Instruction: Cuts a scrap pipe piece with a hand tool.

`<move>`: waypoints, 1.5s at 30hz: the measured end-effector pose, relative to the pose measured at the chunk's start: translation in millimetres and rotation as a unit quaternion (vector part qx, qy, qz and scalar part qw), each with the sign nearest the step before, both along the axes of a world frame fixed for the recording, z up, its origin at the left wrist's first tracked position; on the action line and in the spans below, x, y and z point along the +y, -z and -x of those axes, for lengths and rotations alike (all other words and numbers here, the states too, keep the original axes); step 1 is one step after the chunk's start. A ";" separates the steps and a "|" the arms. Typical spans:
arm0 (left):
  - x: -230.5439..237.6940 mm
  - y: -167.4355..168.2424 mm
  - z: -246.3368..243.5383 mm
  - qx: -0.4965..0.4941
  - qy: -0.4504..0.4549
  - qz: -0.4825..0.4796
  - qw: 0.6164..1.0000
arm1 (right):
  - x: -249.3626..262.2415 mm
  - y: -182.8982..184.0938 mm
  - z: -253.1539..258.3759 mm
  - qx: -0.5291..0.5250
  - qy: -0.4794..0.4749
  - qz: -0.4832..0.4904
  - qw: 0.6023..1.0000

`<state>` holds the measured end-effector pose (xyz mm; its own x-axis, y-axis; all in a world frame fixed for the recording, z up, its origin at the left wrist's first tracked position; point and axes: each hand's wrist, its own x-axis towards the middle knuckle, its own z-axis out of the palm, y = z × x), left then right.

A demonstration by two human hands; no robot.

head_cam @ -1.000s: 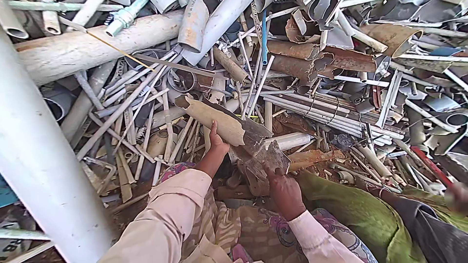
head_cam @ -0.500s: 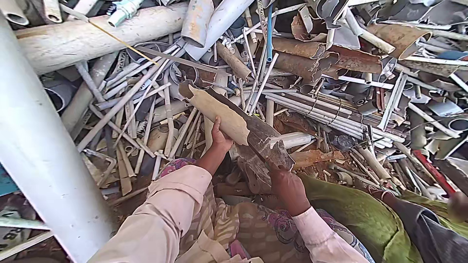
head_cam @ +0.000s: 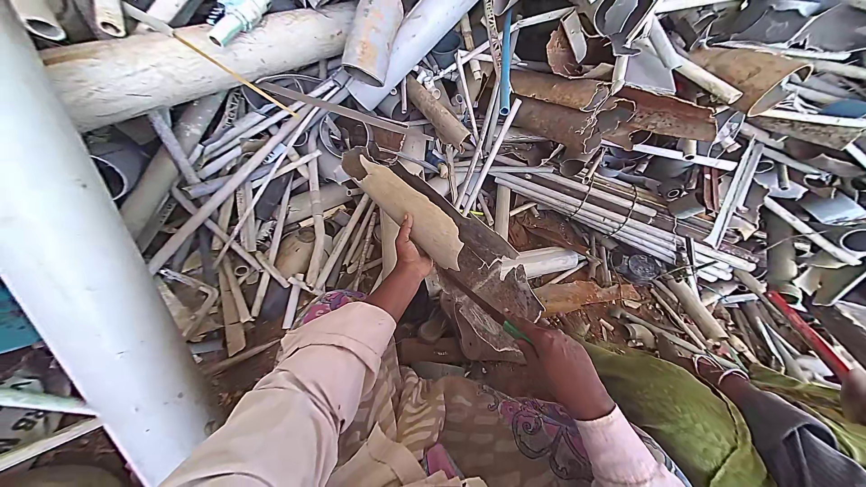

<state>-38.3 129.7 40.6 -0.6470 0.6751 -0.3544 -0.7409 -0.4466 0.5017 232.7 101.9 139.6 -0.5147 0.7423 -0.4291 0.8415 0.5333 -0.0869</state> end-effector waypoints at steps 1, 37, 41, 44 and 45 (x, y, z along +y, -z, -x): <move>0.3 -0.5 -0.1 -0.004 0.002 -0.004 1.000 | 1.9 0.1 -5.5 0.005 0.009 -0.015 1.000; -4.6 -7.9 4.9 0.048 -0.023 -0.084 0.995 | 6.4 19.7 -20.5 0.162 0.015 0.009 0.987; -1.0 -6.3 5.7 0.056 -0.048 -0.097 0.993 | 3.9 20.6 -17.6 0.141 -0.013 0.073 0.987; -0.1 -4.6 8.0 0.051 -0.038 -0.102 0.993 | 4.3 22.5 -25.0 0.176 -0.023 0.028 0.984; 0.5 -4.4 8.3 0.042 -0.031 -0.103 0.993 | 5.4 24.9 -27.3 0.195 -0.019 -0.005 0.981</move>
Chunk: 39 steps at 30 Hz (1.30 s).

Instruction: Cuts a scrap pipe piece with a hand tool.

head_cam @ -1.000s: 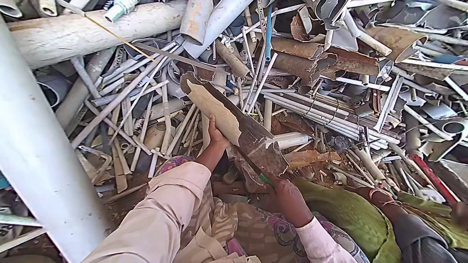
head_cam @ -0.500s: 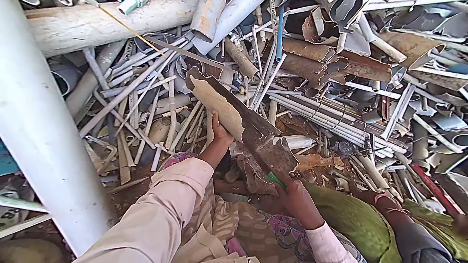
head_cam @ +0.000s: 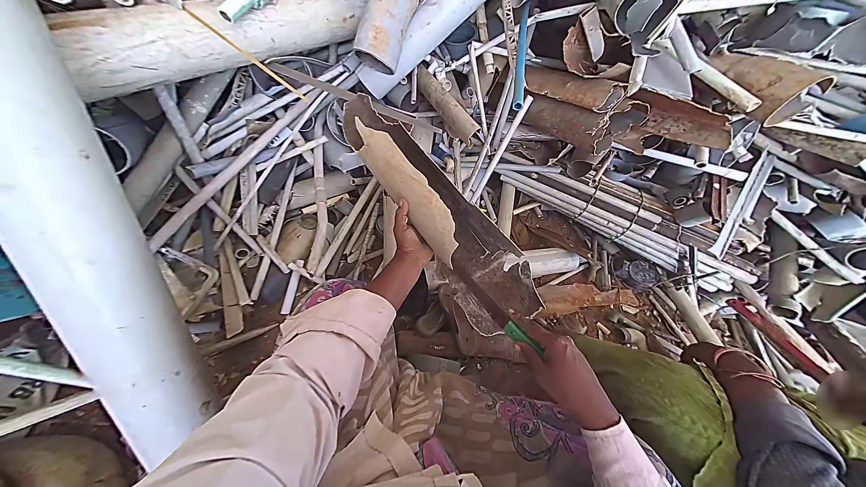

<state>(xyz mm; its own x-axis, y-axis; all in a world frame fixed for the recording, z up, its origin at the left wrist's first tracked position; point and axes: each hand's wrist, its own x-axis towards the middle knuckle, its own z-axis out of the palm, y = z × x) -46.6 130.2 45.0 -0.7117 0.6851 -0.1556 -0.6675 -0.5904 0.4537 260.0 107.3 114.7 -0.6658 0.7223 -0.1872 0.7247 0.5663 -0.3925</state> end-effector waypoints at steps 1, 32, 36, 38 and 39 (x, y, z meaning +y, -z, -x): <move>0.1 0.8 0.0 -0.006 0.004 -0.004 1.000 | 0.0 1.2 -0.5 0.003 0.011 -0.029 0.999; -0.6 -1.9 10.6 0.095 -0.042 -0.034 0.994 | -4.0 -1.6 8.2 -0.069 0.001 -0.098 0.993; -0.2 -0.5 10.8 0.128 -0.053 -0.041 0.989 | -2.5 -1.9 8.9 -0.095 -0.039 -0.044 0.994; -1.2 -1.5 11.3 0.128 -0.039 -0.051 0.990 | -3.3 -0.4 3.8 -0.024 -0.027 -0.089 0.995; -2.3 -2.0 11.5 0.126 -0.032 -0.053 0.990 | -3.3 0.6 3.3 -0.006 -0.012 -0.105 0.994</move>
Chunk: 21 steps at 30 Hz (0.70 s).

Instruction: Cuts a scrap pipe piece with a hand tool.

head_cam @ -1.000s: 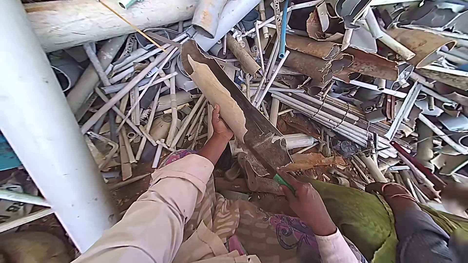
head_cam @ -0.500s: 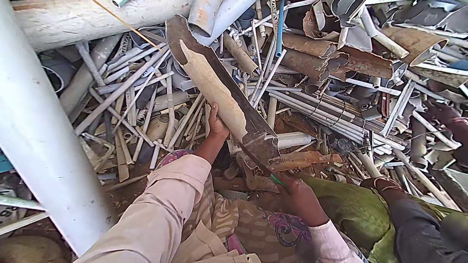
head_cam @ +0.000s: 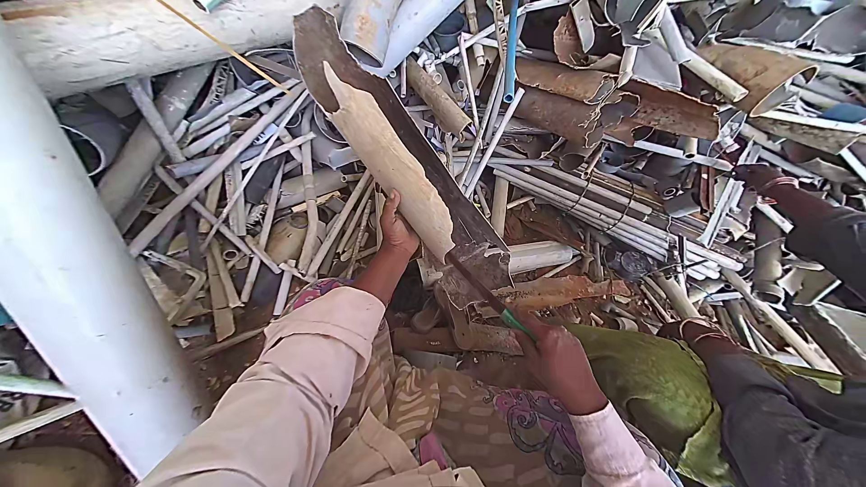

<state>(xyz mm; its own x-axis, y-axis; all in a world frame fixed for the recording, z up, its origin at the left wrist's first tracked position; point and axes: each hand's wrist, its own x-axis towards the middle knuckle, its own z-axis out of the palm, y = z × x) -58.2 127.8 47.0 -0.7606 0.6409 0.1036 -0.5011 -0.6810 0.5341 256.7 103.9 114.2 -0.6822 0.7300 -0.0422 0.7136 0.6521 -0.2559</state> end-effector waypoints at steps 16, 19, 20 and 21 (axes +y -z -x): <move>-0.6 -1.6 -7.8 -0.002 0.003 0.015 1.000 | 3.8 16.5 10.7 -0.028 -0.034 0.072 0.996; -0.4 -2.8 -3.4 -0.031 0.009 0.020 0.999 | -1.3 9.9 4.5 -0.008 -0.086 0.010 0.996; -0.9 -3.5 -2.4 -0.045 0.010 0.021 0.999 | -2.1 10.7 1.4 0.009 -0.100 -0.022 0.995; -1.3 -5.0 -2.5 -0.060 0.009 0.024 0.998 | -3.6 11.7 -0.6 0.016 -0.107 -0.045 0.993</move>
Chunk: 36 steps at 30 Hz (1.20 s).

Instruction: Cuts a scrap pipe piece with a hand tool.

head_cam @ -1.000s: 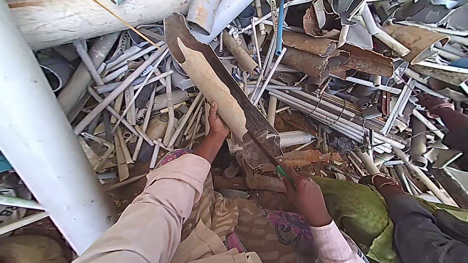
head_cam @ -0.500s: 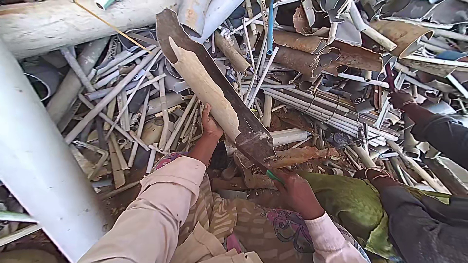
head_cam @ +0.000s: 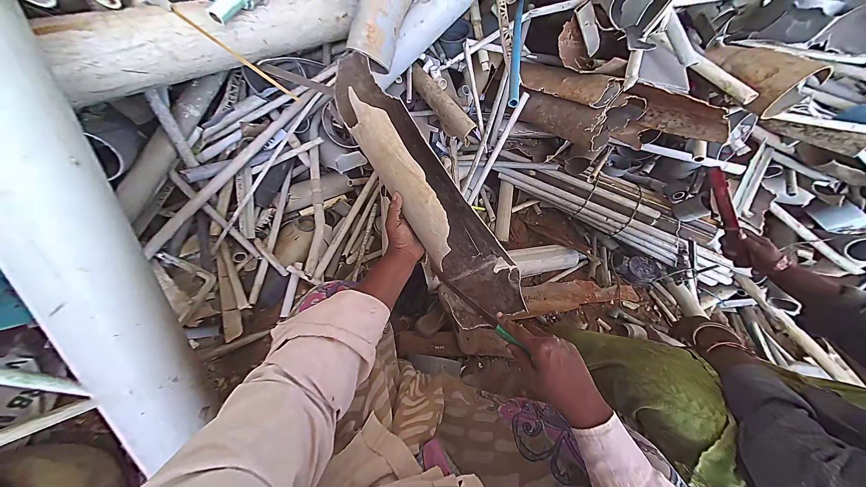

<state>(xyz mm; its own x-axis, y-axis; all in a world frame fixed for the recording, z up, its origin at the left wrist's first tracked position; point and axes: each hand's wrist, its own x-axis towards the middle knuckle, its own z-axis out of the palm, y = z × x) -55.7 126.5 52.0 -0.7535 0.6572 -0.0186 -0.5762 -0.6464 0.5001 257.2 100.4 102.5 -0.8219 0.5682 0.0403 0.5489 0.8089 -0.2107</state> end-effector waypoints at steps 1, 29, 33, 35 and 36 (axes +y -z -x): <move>-0.4 -1.4 -0.3 -0.014 -0.004 0.002 1.000 | -3.2 -0.8 0.4 -0.006 0.004 -0.009 1.000; 10.2 12.3 -19.4 -0.069 -0.010 0.097 0.993 | -49.9 -27.4 54.2 -0.261 0.130 -0.018 0.956; 9.3 14.4 -9.9 -0.068 -0.032 0.079 0.994 | -57.5 -31.6 32.5 -0.225 0.096 -0.075 0.967; 8.5 17.2 -9.0 -0.061 -0.036 0.078 0.994 | -57.0 -27.2 31.7 -0.217 0.095 -0.082 0.968; 7.7 17.7 -10.8 -0.057 -0.033 0.085 0.994 | -56.6 -26.2 35.1 -0.230 0.102 -0.066 0.966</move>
<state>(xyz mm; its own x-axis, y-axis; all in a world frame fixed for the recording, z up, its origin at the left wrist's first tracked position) -44.9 134.2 34.3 -0.7811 0.5870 -0.2130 -0.5952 -0.5964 0.5386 222.1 43.7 128.7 -0.6416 0.7350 -0.2191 0.7106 0.6772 0.1910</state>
